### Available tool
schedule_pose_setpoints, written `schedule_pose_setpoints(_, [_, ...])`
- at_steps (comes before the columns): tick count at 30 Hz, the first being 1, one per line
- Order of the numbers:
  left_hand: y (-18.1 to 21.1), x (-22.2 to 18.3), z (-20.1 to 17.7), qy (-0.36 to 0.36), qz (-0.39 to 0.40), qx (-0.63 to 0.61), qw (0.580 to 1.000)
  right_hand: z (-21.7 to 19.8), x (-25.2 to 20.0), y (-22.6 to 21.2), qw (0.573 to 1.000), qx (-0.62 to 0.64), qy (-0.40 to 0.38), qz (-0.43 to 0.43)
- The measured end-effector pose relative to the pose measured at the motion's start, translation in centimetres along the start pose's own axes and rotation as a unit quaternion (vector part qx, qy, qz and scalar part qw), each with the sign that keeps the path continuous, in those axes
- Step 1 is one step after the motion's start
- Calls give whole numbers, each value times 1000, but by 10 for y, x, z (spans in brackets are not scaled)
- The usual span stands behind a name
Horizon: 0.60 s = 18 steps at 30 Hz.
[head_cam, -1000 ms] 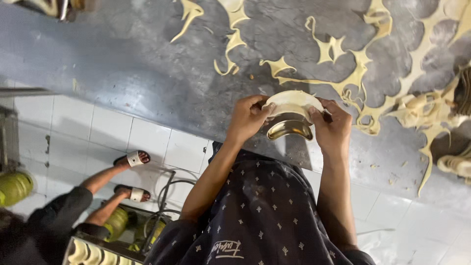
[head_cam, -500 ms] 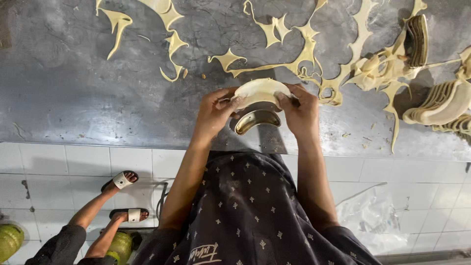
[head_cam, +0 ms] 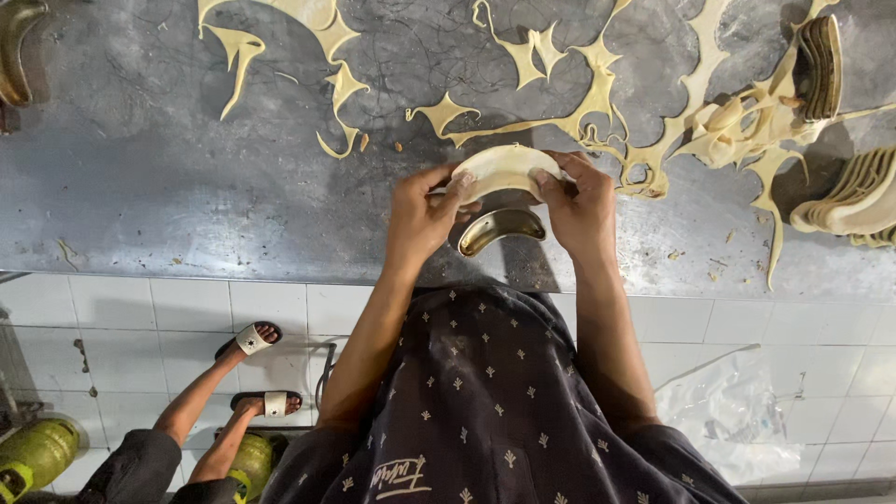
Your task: The person picks up pre-cut circular dough pieces, folds them into crescent shapes, and places them onto a metal tray.
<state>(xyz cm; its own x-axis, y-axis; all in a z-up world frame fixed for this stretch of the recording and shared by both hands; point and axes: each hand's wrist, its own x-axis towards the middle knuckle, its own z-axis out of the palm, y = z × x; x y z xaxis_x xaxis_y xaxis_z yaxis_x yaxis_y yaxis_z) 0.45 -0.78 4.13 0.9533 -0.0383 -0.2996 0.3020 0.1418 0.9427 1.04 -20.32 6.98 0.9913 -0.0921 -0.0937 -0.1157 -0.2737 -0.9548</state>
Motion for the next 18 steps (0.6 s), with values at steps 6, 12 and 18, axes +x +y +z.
schedule_pose_setpoints(6, [20,0,6,28,-44,-46,998,-4,3,9,1000,-15,-24,13])
schedule_pose_setpoints(12, [-11,7,3,4,-96,-94,991,-3,4,10,999,8,-21,37])
schedule_pose_setpoints(18, [0,4,5,-33,-72,-69,994,0,2,21,998,12,-2,59])
